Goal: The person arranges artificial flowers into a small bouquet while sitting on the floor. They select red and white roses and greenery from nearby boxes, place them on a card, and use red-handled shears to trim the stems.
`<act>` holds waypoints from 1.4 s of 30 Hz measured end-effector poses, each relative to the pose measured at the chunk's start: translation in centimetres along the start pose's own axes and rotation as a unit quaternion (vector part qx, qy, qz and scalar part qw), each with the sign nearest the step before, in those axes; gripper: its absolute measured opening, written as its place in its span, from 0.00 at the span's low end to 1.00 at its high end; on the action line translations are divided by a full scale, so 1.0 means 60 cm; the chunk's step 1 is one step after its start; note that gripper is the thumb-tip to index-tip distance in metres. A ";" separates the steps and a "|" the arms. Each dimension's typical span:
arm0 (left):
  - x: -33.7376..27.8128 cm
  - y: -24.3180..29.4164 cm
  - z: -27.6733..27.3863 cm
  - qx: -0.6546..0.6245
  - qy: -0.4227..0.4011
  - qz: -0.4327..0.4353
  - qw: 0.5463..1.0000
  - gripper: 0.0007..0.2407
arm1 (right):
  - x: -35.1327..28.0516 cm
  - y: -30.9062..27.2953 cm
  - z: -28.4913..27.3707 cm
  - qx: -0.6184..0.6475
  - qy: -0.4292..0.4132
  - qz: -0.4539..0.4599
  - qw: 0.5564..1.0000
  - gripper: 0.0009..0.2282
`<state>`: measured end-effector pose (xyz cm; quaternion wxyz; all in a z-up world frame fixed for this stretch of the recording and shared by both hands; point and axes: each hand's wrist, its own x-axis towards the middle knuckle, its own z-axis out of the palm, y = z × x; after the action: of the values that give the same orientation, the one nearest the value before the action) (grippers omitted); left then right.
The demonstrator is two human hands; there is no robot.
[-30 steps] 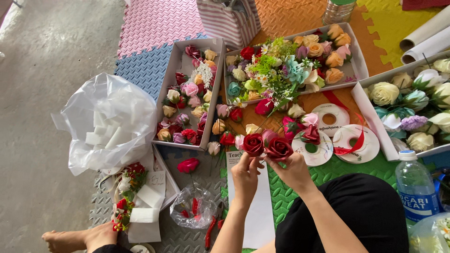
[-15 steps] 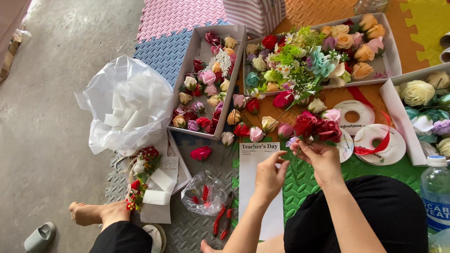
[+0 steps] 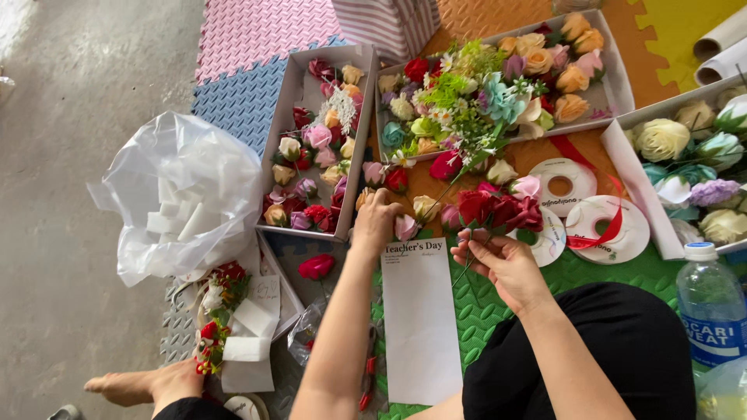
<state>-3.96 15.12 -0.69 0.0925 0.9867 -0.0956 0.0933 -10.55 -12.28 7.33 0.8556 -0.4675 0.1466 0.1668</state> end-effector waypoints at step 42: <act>-0.149 0.293 -0.192 -0.352 0.222 -0.162 0.895 0.08 | 0.014 0.079 -0.026 -0.447 -0.097 -0.277 0.845 0.14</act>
<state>-18.08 2.02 11.50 0.4660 0.8454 0.0616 0.2538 -11.95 -11.09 2.64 0.5744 -0.8020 -0.1633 0.0144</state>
